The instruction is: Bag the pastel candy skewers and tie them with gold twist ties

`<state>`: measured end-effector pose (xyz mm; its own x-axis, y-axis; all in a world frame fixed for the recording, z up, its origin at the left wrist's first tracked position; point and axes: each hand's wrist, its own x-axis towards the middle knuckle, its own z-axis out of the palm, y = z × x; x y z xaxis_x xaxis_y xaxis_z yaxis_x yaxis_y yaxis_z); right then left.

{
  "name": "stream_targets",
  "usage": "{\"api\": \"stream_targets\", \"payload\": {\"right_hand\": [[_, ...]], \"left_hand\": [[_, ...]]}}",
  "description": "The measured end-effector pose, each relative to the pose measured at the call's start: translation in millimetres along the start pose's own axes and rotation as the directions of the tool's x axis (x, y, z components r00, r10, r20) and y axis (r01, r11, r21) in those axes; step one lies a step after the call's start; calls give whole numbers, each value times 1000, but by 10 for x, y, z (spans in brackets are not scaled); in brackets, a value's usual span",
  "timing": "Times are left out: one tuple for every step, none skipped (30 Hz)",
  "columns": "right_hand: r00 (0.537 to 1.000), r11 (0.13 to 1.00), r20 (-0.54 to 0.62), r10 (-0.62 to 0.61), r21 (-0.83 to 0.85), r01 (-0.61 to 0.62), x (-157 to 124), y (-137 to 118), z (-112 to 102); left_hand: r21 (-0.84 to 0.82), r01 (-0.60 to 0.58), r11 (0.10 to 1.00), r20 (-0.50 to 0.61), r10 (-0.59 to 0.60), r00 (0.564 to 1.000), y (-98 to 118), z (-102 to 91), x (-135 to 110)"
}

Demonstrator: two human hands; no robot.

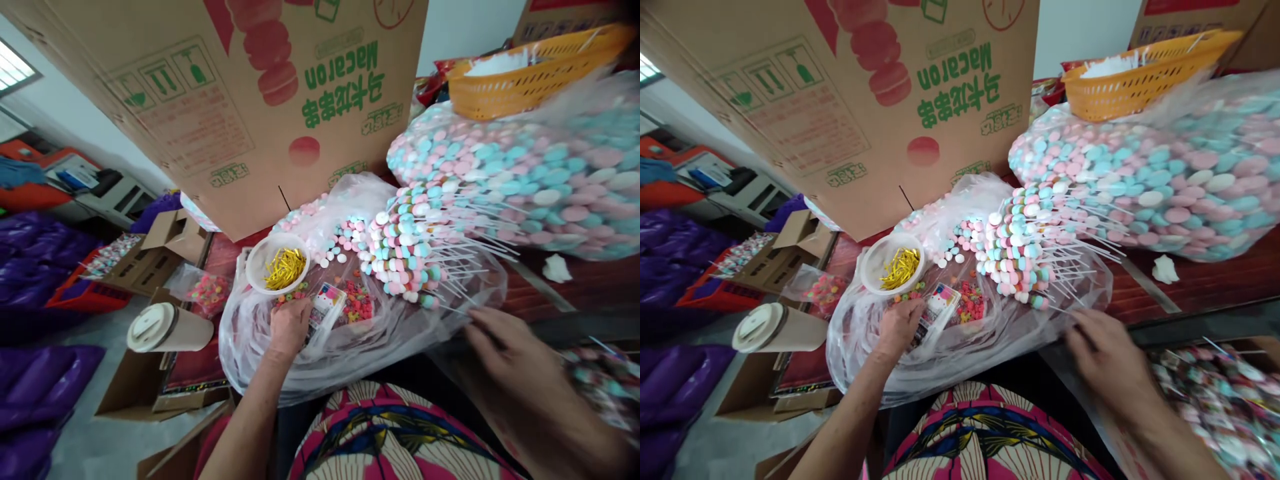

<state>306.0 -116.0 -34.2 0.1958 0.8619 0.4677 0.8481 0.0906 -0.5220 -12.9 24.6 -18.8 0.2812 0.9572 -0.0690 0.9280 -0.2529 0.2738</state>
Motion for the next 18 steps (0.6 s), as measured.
{"api": "stream_targets", "payload": {"right_hand": [[992,991,-8,-130,30,130,180,-139,228],[969,967,28,-244,89,241,364,-311,443],[946,941,50,-321,133,312,541,-499,638],[921,917,86,-380,170,362,698,-686,810],[906,901,112,-408,212,379,828,-853,957],[902,894,127,-413,244,375,924,-983,1078],[906,893,131,-403,272,358,984,-1067,1173],[915,896,127,-384,292,335,1009,-1102,1240],[925,900,118,-362,303,313,1003,-1091,1279],[933,905,110,-342,308,295,972,-1044,1289],[940,910,103,-325,306,281,925,-970,1273],[947,916,95,-307,299,267,871,-886,1232],[954,922,86,-287,294,251,821,-802,1174],[961,928,75,-268,288,236,783,-732,1106],[966,932,61,-252,283,225,764,-684,1036],[968,935,52,-244,279,221,767,-664,971],[967,933,50,-248,281,225,791,-673,917],[964,929,60,-260,289,232,834,-710,877]], "left_hand": [[-1,-27,1000,-24,27,999,-24,-43,-37],[-2,-61,998,-58,61,996,-43,-83,-77],[-5,-96,995,-99,95,991,-53,-113,-116],[-12,-126,992,-136,123,983,-54,-130,-151],[-24,-140,990,-162,134,978,-44,-131,-177],[-36,-122,992,-171,114,979,-26,-114,-192],[-41,-72,997,-159,65,985,-1,-81,-194],[-35,-8,999,-135,3,991,24,-37,-184],[-19,53,998,-107,-55,993,46,12,-164],[-2,95,996,-79,-94,992,60,60,-138],[11,113,994,-54,-113,992,64,100,-109],[10,107,994,-32,-106,994,57,126,-82],[-3,81,997,-10,-81,997,41,135,-59],[-23,48,999,9,-48,999,18,124,-41],[-40,16,999,27,-15,1000,-7,94,-30],[-50,-11,999,41,13,999,-27,45,-24],[-59,-39,998,43,41,998,-39,-22,-24],[-77,-74,994,34,77,996,-40,-102,-29]]}}
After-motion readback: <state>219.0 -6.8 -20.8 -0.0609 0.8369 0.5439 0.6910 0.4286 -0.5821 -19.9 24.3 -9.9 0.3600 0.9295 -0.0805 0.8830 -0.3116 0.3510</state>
